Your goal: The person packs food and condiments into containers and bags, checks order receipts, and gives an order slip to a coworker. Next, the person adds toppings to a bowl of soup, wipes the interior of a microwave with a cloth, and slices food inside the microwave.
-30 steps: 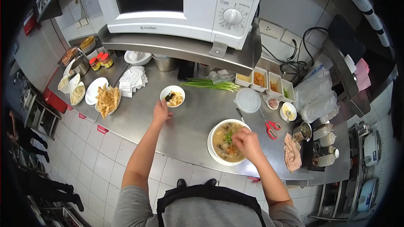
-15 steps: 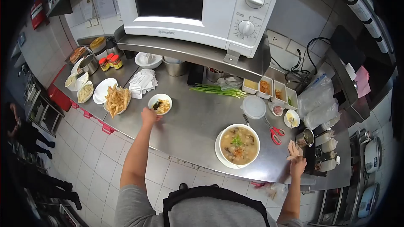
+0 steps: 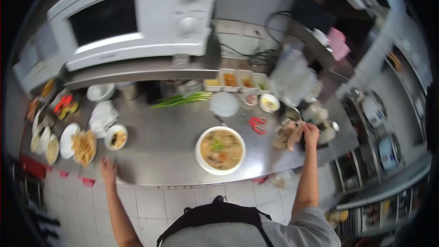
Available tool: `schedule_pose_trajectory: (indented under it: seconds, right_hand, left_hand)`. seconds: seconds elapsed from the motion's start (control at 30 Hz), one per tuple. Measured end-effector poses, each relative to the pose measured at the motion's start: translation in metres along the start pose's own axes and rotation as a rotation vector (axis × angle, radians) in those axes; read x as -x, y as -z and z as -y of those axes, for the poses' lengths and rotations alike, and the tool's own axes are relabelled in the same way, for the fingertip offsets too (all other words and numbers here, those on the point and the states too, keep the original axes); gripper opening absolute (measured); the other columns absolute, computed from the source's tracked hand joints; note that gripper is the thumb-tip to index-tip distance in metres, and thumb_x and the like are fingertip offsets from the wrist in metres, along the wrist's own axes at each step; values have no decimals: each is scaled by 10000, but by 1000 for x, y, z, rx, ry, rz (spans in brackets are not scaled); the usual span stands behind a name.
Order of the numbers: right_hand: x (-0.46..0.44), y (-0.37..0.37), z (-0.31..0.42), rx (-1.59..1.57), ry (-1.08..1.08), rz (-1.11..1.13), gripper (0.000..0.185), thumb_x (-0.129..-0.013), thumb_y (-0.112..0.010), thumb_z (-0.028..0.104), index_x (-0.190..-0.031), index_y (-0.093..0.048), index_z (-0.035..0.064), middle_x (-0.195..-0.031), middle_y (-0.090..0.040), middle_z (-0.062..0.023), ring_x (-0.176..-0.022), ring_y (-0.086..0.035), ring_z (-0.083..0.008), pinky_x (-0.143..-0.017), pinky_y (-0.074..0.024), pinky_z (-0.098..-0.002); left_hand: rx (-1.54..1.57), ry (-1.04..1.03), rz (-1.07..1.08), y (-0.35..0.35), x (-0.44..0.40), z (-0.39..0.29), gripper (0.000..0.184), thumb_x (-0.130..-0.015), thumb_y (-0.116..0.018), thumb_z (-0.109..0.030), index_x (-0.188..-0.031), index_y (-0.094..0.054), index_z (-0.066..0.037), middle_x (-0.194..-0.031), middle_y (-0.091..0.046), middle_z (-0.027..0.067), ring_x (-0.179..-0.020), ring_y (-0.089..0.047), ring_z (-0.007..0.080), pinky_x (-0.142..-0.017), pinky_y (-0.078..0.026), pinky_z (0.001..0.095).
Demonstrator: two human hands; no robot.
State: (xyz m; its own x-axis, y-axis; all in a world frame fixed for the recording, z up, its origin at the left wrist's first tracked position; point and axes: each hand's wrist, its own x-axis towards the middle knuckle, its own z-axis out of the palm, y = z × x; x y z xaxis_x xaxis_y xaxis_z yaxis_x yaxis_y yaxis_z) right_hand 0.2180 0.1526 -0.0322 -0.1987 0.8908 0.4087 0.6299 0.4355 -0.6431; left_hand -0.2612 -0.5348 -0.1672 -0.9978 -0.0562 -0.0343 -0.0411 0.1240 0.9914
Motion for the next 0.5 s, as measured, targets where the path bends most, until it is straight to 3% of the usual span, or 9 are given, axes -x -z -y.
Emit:
schedule_pose_trajectory:
  seconds: [0.03, 0.1, 0.17, 0.23, 0.37, 0.5]
  right_hand:
    - [-1, 4, 8, -183, -68, -5, 258, -790, -659, 248, -842, -662, -4, -824, -647, -116, -753, -614, -214, -654, -493, -338]
    - [13, 37, 90, -594, -165, 94, 245, -861, -589, 283, -905, -626, 44, -793, -617, -47, -714, -593, -144, -569, -498, -282]
    - [14, 54, 155, -585, 11, 132, 218, -907, -526, 294, -927, -579, 83, -764, -580, -1, -680, -570, -76, -478, -471, -210]
    - [6, 58, 204, -694, 142, 211, 199, -929, -484, 259, -960, -541, 71, -739, -579, -22, -564, -544, -69, -414, -450, -201]
    - [43, 63, 324, -1194, 207, 474, 212, -959, -394, 206, -1041, -478, 30, -733, -590, -68, -407, -449, -77, -390, -441, -218]
    - [92, 25, 371, -1382, 32, 673, 224, -942, -428, 220, -1010, -516, 25, -709, -573, -56, -420, -438, -72, -392, -444, -233]
  left_hand:
    - [-114, 124, -7, 7, 17, -19, 452, -929, -434, -297, -1329, -355, -102, -1143, -529, 79, -826, -593, 182, -676, -447, 344]
    - [-76, 130, 10, 17, 54, -41, 444, -930, -434, -343, -1310, -390, -118, -1164, -541, 60, -834, -600, 151, -680, -430, 295]
    - [-18, 132, 50, 29, 72, -40, 432, -928, -444, -354, -1291, -420, -122, -1157, -554, 55, -838, -606, 143, -687, -430, 296]
    - [16, 126, 52, 36, 95, -48, 385, -931, -445, -347, -1244, -478, -125, -1110, -587, 42, -842, -613, 127, -686, -428, 272]
    - [73, 110, 87, 38, 121, -60, 310, -942, -441, -256, -1199, -507, -96, -1049, -608, 27, -819, -610, 119, -675, -432, 246]
    - [92, 118, 161, 48, 137, -50, 298, -938, -448, -232, -1200, -504, -103, -1048, -605, 30, -858, -614, 143, -725, -447, 281]
